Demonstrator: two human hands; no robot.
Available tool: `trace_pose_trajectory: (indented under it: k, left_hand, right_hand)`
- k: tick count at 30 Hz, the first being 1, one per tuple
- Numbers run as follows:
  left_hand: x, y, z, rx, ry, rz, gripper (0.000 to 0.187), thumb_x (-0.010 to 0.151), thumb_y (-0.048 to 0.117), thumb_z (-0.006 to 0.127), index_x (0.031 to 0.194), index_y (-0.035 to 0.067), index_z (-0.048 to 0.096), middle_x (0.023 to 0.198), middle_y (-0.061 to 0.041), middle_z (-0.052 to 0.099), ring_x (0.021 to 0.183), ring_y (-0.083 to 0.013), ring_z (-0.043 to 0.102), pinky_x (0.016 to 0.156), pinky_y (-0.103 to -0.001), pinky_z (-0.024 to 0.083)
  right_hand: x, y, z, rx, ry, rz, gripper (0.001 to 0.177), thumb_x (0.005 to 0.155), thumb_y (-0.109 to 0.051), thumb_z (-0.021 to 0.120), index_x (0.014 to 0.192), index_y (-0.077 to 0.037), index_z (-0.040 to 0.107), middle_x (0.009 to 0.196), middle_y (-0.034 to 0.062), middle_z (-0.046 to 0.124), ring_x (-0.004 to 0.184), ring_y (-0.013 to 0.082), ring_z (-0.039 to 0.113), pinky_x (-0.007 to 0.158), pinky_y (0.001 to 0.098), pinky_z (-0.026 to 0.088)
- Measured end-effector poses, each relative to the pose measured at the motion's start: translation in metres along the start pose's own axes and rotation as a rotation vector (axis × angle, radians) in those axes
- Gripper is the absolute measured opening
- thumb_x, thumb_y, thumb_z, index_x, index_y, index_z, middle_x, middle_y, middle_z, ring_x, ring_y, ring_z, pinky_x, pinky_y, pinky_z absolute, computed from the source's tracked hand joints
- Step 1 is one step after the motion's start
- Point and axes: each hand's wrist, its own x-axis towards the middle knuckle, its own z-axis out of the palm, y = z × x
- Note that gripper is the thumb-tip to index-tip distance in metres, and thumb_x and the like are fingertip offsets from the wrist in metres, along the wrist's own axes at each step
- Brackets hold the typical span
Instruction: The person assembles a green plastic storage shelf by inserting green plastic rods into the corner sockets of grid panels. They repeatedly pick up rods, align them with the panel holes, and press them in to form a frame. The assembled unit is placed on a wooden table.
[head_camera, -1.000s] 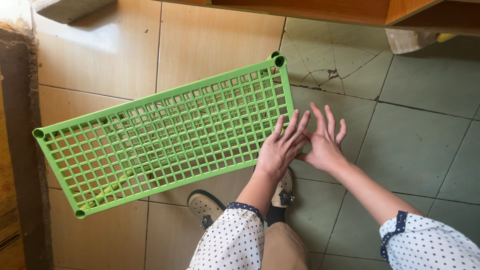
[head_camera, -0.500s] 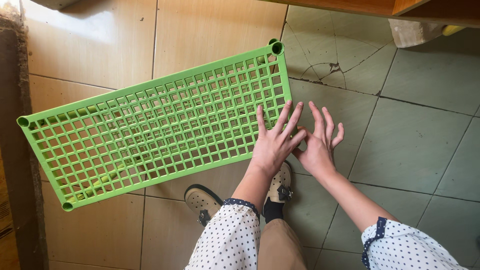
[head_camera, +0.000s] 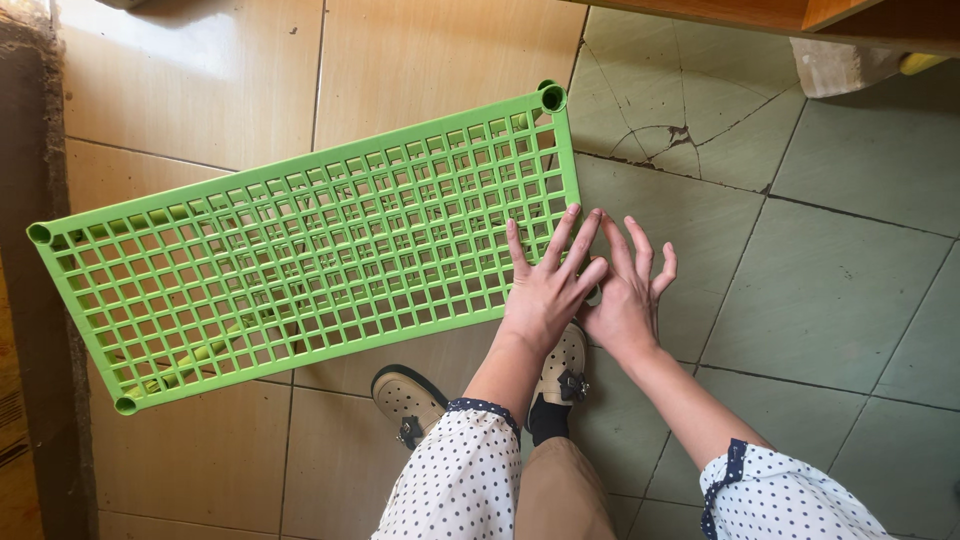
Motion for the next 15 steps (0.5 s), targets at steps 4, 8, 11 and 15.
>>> trace_pose_trajectory:
  k: [4, 8, 11, 15]
  left_hand:
    - [0.001, 0.003, 0.004, 0.019, 0.034, -0.029, 0.038, 0.086, 0.030, 0.070, 0.118, 0.026, 0.051, 0.173, -0.002, 0.015, 0.161, -0.0310, 0.001, 0.112, -0.089, 0.004]
    - [0.003, 0.006, 0.002, 0.044, -0.004, -0.039, 0.045, 0.083, 0.029, 0.070, 0.124, 0.028, 0.051, 0.173, -0.003, 0.015, 0.160, -0.0315, 0.001, 0.110, -0.088, 0.004]
    - [0.000, 0.008, -0.004, 0.021, 0.014, -0.039, 0.050, 0.083, 0.030, 0.070, 0.130, 0.028, 0.052, 0.172, -0.003, 0.015, 0.161, -0.0315, 0.002, 0.112, -0.089, 0.005]
    - [0.001, 0.007, -0.014, 0.019, -0.018, -0.037, 0.053, 0.082, 0.031, 0.070, 0.133, 0.027, 0.052, 0.172, -0.003, 0.013, 0.160, -0.0309, 0.002, 0.111, -0.089, 0.006]
  right_hand:
    - [-0.001, 0.001, 0.002, -0.015, 0.004, -0.006, 0.044, 0.067, -0.029, 0.088, 0.105, -0.010, 0.073, 0.159, 0.0064, 0.044, 0.154, 0.0316, 0.027, 0.118, 0.0678, 0.005]
    - [-0.001, 0.003, 0.008, -0.028, 0.028, -0.023, 0.050, 0.071, -0.028, 0.087, 0.115, -0.009, 0.071, 0.157, 0.0054, 0.049, 0.154, 0.0298, 0.030, 0.119, 0.0675, 0.005]
    - [-0.004, 0.005, 0.011, -0.016, 0.027, -0.022, 0.060, 0.071, -0.027, 0.086, 0.125, -0.009, 0.068, 0.156, 0.0057, 0.050, 0.154, 0.0296, 0.030, 0.119, 0.0673, 0.004]
    - [0.001, 0.010, 0.008, -0.053, 0.011, -0.055, 0.071, 0.073, -0.026, 0.086, 0.138, -0.009, 0.063, 0.157, 0.0048, 0.050, 0.155, 0.0279, 0.031, 0.121, 0.0664, 0.005]
